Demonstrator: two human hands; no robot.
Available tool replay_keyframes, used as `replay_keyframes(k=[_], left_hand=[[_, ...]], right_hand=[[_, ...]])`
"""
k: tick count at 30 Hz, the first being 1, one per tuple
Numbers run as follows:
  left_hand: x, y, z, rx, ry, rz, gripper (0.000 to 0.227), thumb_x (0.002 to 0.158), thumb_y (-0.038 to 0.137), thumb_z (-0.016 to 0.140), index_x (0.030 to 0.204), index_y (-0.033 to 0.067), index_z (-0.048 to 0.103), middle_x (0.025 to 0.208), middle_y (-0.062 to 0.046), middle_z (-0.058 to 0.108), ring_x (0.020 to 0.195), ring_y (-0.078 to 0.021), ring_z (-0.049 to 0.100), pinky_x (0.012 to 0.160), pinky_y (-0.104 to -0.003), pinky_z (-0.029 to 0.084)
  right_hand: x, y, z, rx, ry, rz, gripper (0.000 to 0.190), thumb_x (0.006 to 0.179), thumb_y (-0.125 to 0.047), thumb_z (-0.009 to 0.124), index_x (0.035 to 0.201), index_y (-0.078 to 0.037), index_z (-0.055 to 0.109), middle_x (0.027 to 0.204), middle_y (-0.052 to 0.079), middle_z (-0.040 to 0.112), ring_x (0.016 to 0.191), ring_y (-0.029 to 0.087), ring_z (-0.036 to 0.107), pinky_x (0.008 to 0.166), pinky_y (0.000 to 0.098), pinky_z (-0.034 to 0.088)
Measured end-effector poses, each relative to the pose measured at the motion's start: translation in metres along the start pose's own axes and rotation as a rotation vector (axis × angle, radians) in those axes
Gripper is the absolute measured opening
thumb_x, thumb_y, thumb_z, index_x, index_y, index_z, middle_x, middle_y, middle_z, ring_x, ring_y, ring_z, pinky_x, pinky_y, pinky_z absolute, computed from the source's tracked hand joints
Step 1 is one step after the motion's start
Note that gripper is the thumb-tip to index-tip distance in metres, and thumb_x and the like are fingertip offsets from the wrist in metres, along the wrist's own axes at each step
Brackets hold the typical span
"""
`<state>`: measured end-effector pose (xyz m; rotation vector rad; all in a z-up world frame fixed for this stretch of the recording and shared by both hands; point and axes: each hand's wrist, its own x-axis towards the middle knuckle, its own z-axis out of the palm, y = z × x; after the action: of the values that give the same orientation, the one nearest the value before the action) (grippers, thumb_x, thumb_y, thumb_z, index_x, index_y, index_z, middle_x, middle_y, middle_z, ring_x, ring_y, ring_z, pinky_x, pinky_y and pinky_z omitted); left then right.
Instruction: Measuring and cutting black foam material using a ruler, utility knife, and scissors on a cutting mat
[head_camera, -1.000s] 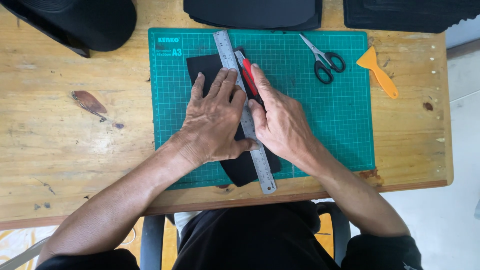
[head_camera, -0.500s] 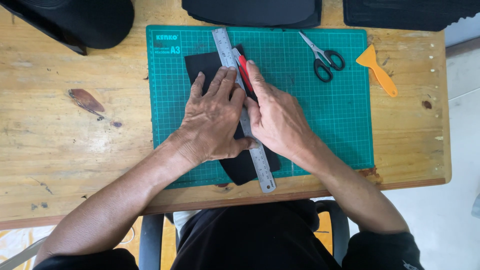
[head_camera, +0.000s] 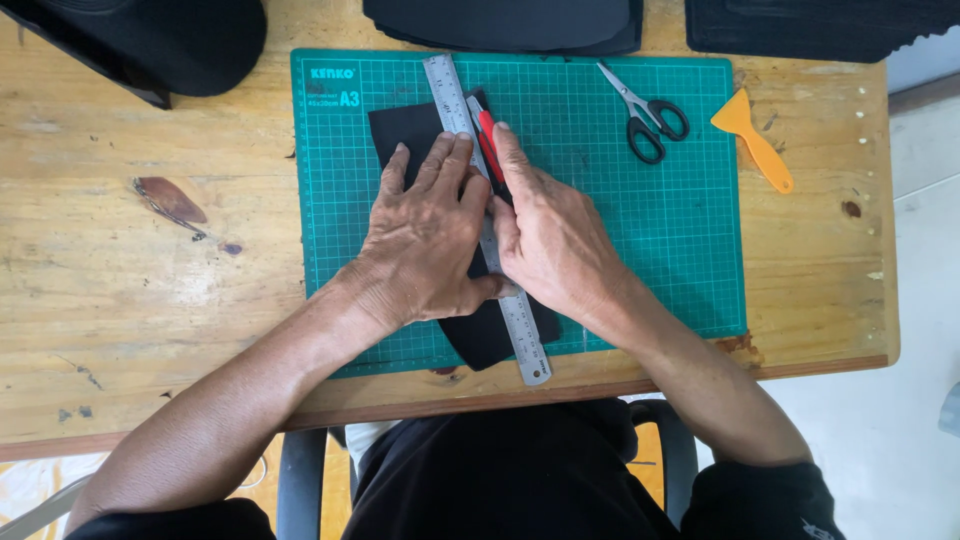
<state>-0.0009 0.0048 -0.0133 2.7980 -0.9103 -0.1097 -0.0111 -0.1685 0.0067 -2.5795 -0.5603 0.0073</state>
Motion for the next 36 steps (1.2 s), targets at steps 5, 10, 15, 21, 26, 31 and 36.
replay_keyframes(k=[5, 10, 15, 21, 26, 31, 36], left_hand=[[0.002, 0.0, -0.002, 0.004, -0.032, -0.008, 0.122, 0.06, 0.084, 0.083, 0.14, -0.0007, 0.046, 0.163, -0.026, 0.031, 0.153, -0.0414, 0.026, 0.117, -0.07, 0.021], [0.002, 0.0, -0.001, -0.005, -0.046, -0.014, 0.127, 0.058, 0.083, 0.086, 0.143, -0.0009, 0.043, 0.163, -0.026, 0.03, 0.153, -0.0415, 0.025, 0.117, -0.071, 0.02], [0.003, 0.001, -0.001, -0.011, -0.05, -0.019, 0.125, 0.06, 0.084, 0.084, 0.143, 0.0, 0.043, 0.163, -0.025, 0.03, 0.153, -0.0408, 0.025, 0.118, -0.07, 0.019], [0.001, 0.0, 0.001, -0.034, 0.007, 0.0, 0.125, 0.058, 0.083, 0.085, 0.141, -0.001, 0.045, 0.162, -0.026, 0.033, 0.152, -0.0415, 0.028, 0.118, -0.069, 0.02], [0.002, 0.0, -0.001, -0.034, -0.019, -0.001, 0.125, 0.06, 0.083, 0.084, 0.144, -0.0006, 0.043, 0.163, -0.026, 0.031, 0.153, -0.0408, 0.026, 0.119, -0.068, 0.019], [0.001, 0.0, 0.0, -0.028, 0.003, 0.008, 0.124, 0.06, 0.083, 0.084, 0.142, -0.0012, 0.045, 0.163, -0.027, 0.032, 0.152, -0.0415, 0.028, 0.118, -0.069, 0.021], [0.001, 0.0, 0.005, -0.016, -0.017, -0.002, 0.118, 0.063, 0.075, 0.08, 0.144, -0.0021, 0.043, 0.165, -0.027, 0.027, 0.154, -0.0415, 0.024, 0.119, -0.069, 0.018]], right_hand=[[0.0, -0.002, 0.003, -0.026, -0.023, 0.036, 0.074, 0.103, -0.012, 0.06, 0.162, -0.004, 0.016, 0.127, 0.025, 0.069, 0.097, 0.04, 0.072, 0.075, 0.0488, 0.061], [0.0, -0.005, 0.002, -0.004, -0.027, 0.04, 0.075, 0.103, -0.01, 0.059, 0.162, -0.003, 0.014, 0.128, 0.025, 0.069, 0.098, 0.039, 0.072, 0.076, 0.0468, 0.062], [0.002, -0.005, 0.001, -0.064, -0.062, 0.076, 0.075, 0.103, -0.015, 0.06, 0.163, -0.006, 0.016, 0.118, 0.021, 0.071, 0.087, 0.038, 0.071, 0.068, 0.0489, 0.06], [0.005, -0.004, -0.002, -0.076, -0.043, 0.012, 0.071, 0.101, -0.012, 0.06, 0.16, 0.0, 0.024, 0.115, 0.02, 0.073, 0.082, 0.037, 0.071, 0.063, 0.0476, 0.058], [0.005, -0.004, -0.003, -0.106, -0.09, 0.034, 0.075, 0.099, -0.011, 0.06, 0.162, -0.002, 0.021, 0.097, 0.014, 0.07, 0.07, 0.032, 0.066, 0.055, 0.0467, 0.054], [0.005, -0.008, -0.006, -0.135, -0.134, 0.048, 0.076, 0.1, -0.012, 0.06, 0.163, -0.002, 0.02, 0.094, 0.014, 0.069, 0.069, 0.03, 0.064, 0.055, 0.0452, 0.054], [-0.001, -0.013, -0.004, -0.201, -0.174, 0.103, 0.083, 0.096, -0.012, 0.061, 0.165, -0.006, 0.015, 0.099, 0.016, 0.069, 0.071, 0.034, 0.066, 0.057, 0.0503, 0.055]])
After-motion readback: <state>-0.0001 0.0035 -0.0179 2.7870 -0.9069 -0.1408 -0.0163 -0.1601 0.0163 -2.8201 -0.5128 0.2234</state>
